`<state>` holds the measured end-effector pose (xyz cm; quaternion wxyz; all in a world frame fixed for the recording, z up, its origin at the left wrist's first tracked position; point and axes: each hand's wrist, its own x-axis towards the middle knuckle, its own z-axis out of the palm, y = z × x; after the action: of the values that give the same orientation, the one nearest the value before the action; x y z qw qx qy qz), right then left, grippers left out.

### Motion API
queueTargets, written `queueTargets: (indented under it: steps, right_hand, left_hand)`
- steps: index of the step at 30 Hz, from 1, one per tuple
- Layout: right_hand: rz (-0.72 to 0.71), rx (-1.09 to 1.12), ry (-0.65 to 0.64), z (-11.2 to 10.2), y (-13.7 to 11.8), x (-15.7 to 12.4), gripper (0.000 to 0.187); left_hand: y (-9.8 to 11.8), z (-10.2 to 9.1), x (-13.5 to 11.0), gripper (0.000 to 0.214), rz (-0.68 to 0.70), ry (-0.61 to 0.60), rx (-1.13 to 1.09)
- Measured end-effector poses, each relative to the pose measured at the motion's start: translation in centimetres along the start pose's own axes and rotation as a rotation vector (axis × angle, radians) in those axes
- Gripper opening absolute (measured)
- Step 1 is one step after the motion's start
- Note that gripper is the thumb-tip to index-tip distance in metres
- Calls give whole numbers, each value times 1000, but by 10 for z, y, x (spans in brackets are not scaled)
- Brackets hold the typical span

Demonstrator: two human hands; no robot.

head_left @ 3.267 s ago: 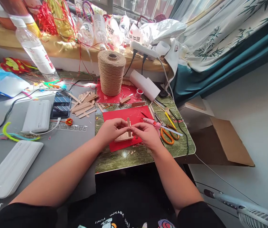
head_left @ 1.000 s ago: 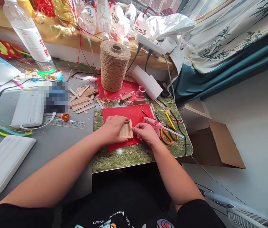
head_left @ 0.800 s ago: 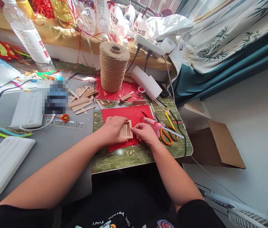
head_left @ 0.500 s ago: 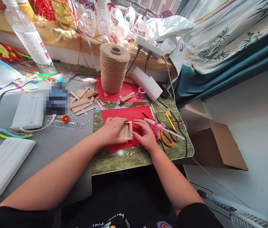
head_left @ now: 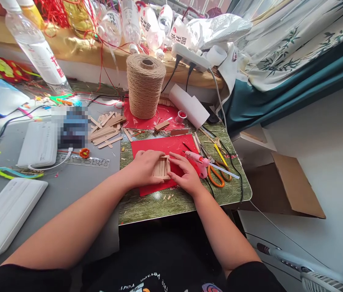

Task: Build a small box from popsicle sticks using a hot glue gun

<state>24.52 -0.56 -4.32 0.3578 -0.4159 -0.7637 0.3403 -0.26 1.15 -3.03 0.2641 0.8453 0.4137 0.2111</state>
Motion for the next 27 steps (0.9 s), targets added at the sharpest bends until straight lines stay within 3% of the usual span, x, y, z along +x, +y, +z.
queueTargets:
  steps: [4,8,12,17,27]
  right_hand:
    - [25,89,152,3,3,-5,40]
    - [45,246,257,8,-3,-8,48]
    - [39,370,252,11,-26,-9,58]
    - [81,489,244,18,-49,-12,62]
    - [58,454,316,25,-52,-12,55]
  left_hand:
    - [3,-7,0,83,49,27,-10]
    - [9,-15,0,78,197,143,-28]
    - [14,-16,-1,78,313,204,-22]
    - [12,-12,-2,72,405,176,30]
    - [14,-15,-3,60,425,190,97]
